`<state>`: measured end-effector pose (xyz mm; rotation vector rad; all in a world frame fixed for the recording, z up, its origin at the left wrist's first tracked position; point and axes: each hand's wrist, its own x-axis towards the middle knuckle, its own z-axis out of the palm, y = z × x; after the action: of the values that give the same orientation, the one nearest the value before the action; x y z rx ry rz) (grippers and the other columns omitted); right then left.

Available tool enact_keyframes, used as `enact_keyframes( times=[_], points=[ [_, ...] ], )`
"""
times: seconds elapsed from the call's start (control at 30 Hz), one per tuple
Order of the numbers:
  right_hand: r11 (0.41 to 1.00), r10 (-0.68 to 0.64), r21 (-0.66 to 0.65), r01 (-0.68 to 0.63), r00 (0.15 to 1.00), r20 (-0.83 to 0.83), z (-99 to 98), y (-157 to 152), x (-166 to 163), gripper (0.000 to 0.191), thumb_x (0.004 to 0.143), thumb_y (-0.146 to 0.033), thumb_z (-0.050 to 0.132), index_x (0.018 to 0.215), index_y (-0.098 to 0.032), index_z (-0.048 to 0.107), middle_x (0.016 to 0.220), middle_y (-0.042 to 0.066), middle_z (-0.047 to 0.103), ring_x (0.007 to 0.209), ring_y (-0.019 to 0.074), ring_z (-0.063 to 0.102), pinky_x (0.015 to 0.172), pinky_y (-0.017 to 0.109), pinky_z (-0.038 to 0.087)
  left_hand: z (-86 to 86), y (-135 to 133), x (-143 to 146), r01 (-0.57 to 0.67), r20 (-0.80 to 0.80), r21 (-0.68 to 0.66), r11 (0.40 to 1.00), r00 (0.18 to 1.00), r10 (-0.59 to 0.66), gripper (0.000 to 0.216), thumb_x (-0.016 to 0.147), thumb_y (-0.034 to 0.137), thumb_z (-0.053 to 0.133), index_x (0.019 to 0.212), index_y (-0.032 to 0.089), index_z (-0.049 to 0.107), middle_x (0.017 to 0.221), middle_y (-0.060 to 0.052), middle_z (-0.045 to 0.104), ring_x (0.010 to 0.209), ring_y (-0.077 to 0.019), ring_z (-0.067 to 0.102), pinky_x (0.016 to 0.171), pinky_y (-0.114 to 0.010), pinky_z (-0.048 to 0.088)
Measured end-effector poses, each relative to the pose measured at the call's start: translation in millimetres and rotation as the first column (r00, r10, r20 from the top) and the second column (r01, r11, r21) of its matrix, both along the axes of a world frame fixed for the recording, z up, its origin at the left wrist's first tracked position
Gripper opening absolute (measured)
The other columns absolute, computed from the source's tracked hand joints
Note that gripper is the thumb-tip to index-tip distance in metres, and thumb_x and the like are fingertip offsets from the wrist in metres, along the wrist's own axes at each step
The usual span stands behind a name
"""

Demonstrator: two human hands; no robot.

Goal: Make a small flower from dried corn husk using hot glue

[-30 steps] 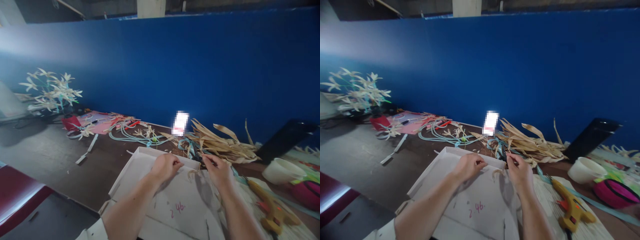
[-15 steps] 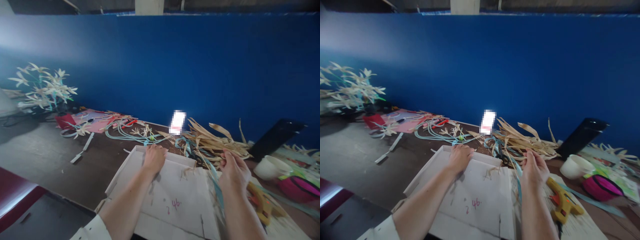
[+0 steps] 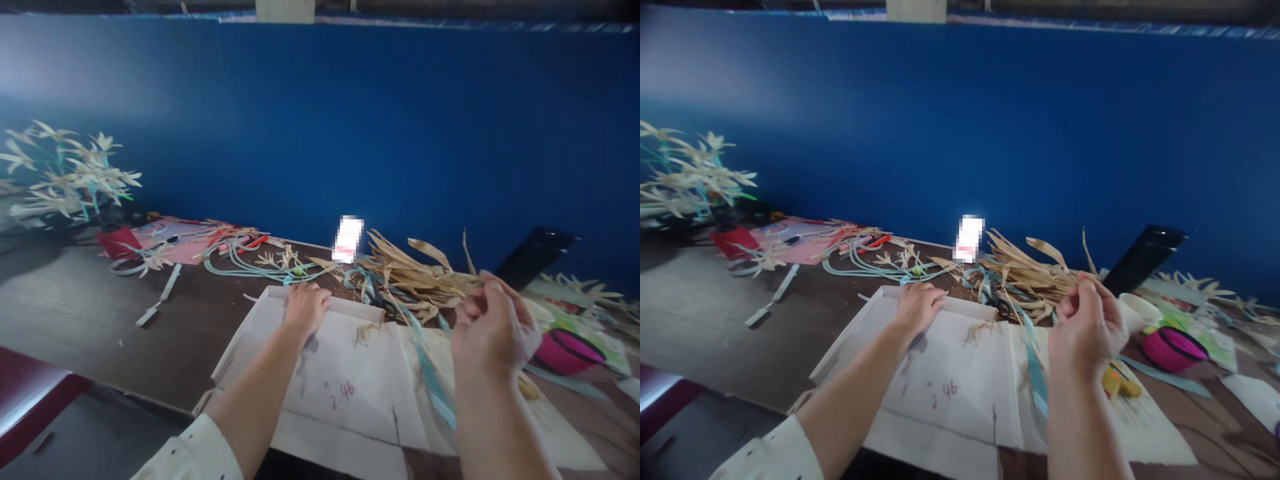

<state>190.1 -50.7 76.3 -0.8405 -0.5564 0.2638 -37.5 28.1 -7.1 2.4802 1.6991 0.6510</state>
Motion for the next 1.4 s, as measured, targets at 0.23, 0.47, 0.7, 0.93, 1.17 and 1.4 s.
enact_keyframes(
  times=[0.23, 0.47, 0.7, 0.93, 1.17, 1.4],
  points=[
    [0.997, 0.065, -0.052, -0.054, 0.965, 0.255, 46.4, -40.5, -11.0, 0.012, 0.069, -0.02, 0.069, 0.08, -0.017, 0.071, 0.062, 0.002, 0.053, 0.045, 0.0077, 0.039, 0.039, 0.024, 0.019, -2.9, 1.8, -1.9, 0.026, 0.05, 0.004, 1.0, 0.998, -0.026, 0.02, 0.084, 0.032, 0.055, 0.098, 0.027, 0.069, 0.095, -0.004, 0.065, 0.098, -0.0208, 0.053, 0.091, -0.035, 0.032],
    [0.843, 0.212, -0.537, 0.029, 0.9, 0.382, 10.4, -91.9, 5.6, 0.037, 0.064, -0.045, 0.072, 0.09, -0.019, 0.071, 0.073, 0.008, 0.065, 0.05, 0.0126, 0.051, 0.04, 0.022, 0.036, -4.6, 5.6, -3.4, 0.031, 0.101, -0.039, 0.999, 0.994, -0.027, 0.021, 0.082, 0.033, 0.058, 0.097, 0.026, 0.069, 0.098, -0.003, 0.066, 0.098, -0.02, 0.055, 0.092, -0.034, 0.033],
    [0.511, 0.603, -0.84, 0.183, 0.621, 0.501, -65.6, -106.6, 6.6, 0.039, 0.076, -0.051, 0.052, 0.091, -0.019, 0.069, 0.076, 0.006, 0.068, 0.06, 0.0181, 0.061, 0.055, 0.026, 0.047, -6.4, 9.2, -1.1, 0.014, 0.112, -0.045, 0.999, 0.994, -0.009, 0.018, 0.081, 0.033, 0.059, 0.094, 0.027, 0.07, 0.096, -0.003, 0.066, 0.099, -0.0222, 0.056, 0.093, -0.036, 0.034],
    [0.379, 0.687, -0.85, 0.365, 0.504, 0.523, -91.2, -104.4, -6.3, 0.041, 0.083, -0.047, 0.044, 0.109, -0.021, 0.062, 0.076, 0.004, 0.069, 0.075, 0.0219, 0.065, 0.063, 0.028, 0.043, 2.7, 8.0, -2.7, -0.018, 0.057, -0.087, 0.996, 0.998, 0.023, 0.019, 0.08, 0.034, 0.059, 0.092, 0.027, 0.071, 0.095, -0.003, 0.067, 0.097, -0.0217, 0.058, 0.092, -0.035, 0.036],
    [0.352, 0.713, -0.889, 0.292, 0.533, 0.457, -96.3, -105.2, -12.9, 0.04, 0.083, -0.045, 0.043, 0.107, -0.019, 0.061, 0.072, 0.003, 0.067, 0.072, 0.0206, 0.065, 0.065, 0.028, 0.044, 13.4, 1.2, -14.0, -0.037, 0.034, -0.145, 0.989, 0.999, 0.042, 0.02, 0.08, 0.034, 0.057, 0.09, 0.026, 0.072, 0.094, -0.005, 0.069, 0.095, -0.023, 0.06, 0.089, -0.036, 0.039],
    [0.469, 0.715, -0.874, 0.126, 0.527, 0.459, -115.2, -116.7, -23.4, 0.044, 0.082, -0.044, 0.044, 0.106, -0.014, 0.065, 0.093, 0.009, 0.071, 0.087, 0.0204, 0.066, 0.074, 0.023, 0.047, 21.2, -17.6, -40.2, -0.051, 0.002, -0.235, 0.971, 0.999, 0.053, 0.02, 0.08, 0.034, 0.056, 0.09, 0.027, 0.072, 0.096, -0.003, 0.07, 0.097, -0.0223, 0.059, 0.085, -0.032, 0.04]
  ],
)
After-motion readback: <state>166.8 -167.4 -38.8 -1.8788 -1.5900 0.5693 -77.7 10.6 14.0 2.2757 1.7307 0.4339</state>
